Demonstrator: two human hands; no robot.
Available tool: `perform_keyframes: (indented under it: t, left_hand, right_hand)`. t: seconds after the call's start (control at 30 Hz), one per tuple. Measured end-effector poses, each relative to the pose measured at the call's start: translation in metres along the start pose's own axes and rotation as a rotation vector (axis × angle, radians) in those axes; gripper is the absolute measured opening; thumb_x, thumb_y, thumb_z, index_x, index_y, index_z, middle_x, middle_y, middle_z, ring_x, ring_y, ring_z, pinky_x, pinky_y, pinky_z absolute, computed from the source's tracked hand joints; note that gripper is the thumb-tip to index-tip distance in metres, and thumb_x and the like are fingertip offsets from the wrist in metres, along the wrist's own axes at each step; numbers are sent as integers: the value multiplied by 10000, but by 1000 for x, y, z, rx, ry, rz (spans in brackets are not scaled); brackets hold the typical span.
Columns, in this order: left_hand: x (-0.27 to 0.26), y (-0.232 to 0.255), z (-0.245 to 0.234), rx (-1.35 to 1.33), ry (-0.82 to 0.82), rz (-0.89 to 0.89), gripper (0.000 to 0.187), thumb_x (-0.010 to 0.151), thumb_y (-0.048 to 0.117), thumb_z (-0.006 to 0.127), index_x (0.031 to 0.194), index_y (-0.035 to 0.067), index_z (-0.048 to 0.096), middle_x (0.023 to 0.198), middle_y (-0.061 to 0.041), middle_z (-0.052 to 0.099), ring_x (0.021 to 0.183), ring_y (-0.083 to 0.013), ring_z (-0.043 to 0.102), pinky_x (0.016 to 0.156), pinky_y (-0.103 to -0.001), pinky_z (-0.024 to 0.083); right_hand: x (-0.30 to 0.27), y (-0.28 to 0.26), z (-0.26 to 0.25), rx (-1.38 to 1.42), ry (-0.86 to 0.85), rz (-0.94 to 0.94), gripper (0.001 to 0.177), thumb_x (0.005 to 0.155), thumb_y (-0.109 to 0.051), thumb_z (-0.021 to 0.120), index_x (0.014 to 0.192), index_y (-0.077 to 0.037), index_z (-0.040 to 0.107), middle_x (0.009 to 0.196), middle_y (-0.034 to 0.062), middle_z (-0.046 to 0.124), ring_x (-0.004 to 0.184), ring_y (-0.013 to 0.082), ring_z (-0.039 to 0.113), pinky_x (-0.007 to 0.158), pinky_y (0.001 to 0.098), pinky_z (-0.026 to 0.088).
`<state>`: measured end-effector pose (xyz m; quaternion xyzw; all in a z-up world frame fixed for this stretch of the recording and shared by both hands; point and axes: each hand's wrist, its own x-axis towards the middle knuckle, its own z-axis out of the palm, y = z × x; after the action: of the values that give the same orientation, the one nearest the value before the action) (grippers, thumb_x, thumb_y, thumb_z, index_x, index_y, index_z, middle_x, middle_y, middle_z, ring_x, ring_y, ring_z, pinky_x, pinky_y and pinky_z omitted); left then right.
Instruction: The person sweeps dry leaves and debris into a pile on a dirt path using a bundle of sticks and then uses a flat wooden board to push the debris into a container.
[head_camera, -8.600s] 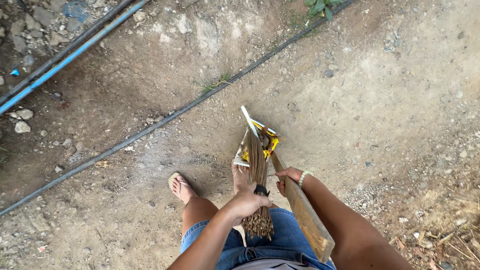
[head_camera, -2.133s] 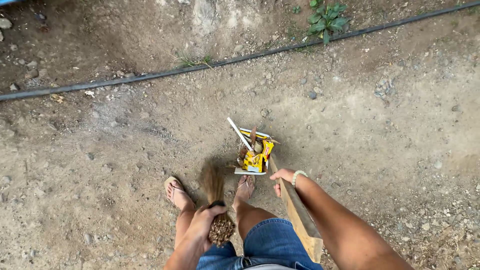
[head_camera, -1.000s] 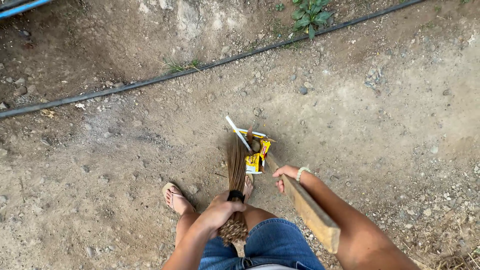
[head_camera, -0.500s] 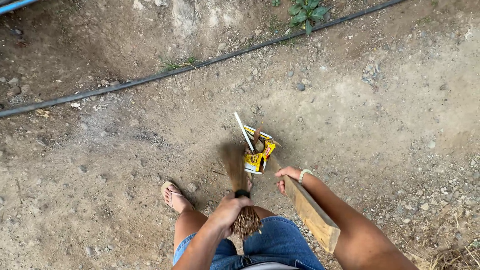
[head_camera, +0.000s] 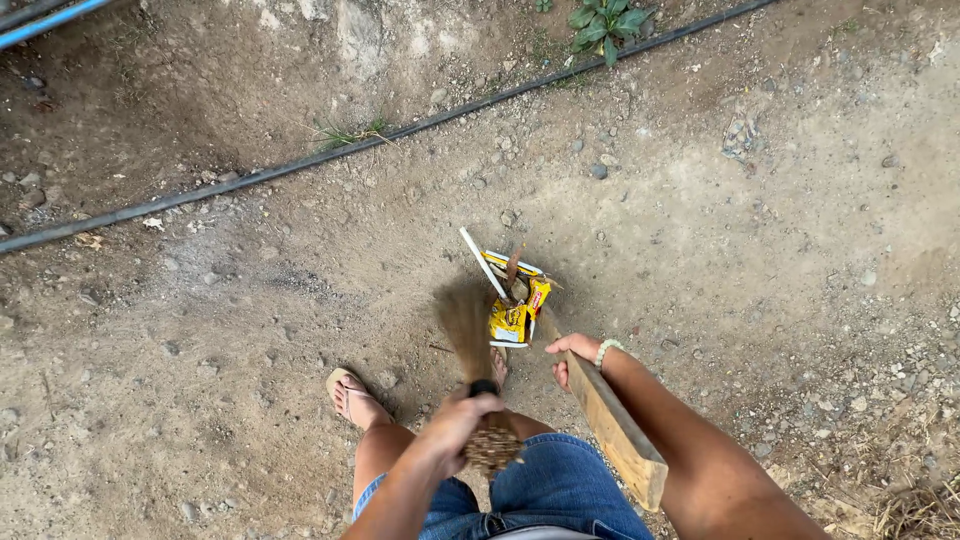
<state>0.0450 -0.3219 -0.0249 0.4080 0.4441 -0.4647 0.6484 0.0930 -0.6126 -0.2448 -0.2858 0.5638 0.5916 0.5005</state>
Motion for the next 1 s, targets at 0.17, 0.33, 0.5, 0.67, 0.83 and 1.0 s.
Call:
perform_keyframes:
  t: [0.17, 0.33, 0.5, 0.67, 0.83, 1.0]
  left_hand:
    - [0, -6, 17, 252, -137, -8, 521, 836, 109, 703, 1306, 41, 487, 911, -139, 680, 700, -247, 718, 609, -378, 647]
    - [-18, -5, -11, 556, -83, 199, 569, 761, 126, 704, 1304, 61, 547, 896, -118, 676, 768, -236, 677, 661, -374, 556]
    - [-54, 27, -9, 1001, 22, 292, 648, 720, 251, 754, 1308, 81, 542, 1050, -138, 742, 986, -268, 726, 882, -356, 549]
    - [-76, 69, 2, 1146, 180, 242, 1016, 758, 329, 723, 1556, 9, 181, 1183, -249, 697, 1164, -313, 699, 990, -325, 528]
    - [-80, 121, 7, 1281, 303, 371, 933, 765, 420, 743, 1533, 77, 340, 1171, -211, 734, 1195, -341, 657, 1033, -356, 475]
    - [-83, 204, 16, 1054, 268, 415, 903, 701, 336, 707, 1523, 149, 385, 1167, -193, 743, 1155, -319, 709, 1000, -363, 531]
  right_hand:
    - [0, -4, -20, 127, -192, -2, 195, 921, -127, 569, 796, -89, 424, 663, 7, 457, 521, 112, 432, 514, 274, 452]
    - [-40, 14, -35, 344, -374, -117, 90, 906, -35, 521, 850, -50, 452, 782, 49, 510, 585, 97, 502, 527, 240, 474]
    - [-77, 24, -27, 553, -515, -59, 149, 878, -26, 517, 992, 0, 425, 890, 90, 514, 653, 108, 526, 573, 256, 485]
    - [-118, 0, 3, 571, -675, -94, 179, 860, -22, 545, 1014, 36, 475, 891, 108, 534, 674, 121, 539, 580, 256, 491]
    - [-151, -61, 45, 498, -780, -75, 133, 868, -52, 572, 943, 11, 483, 858, 65, 522, 684, 119, 530, 610, 261, 492]
    - [-186, -137, 88, 496, -816, -102, 132, 867, -66, 586, 918, -3, 483, 837, 50, 511, 676, 124, 526, 607, 265, 490]
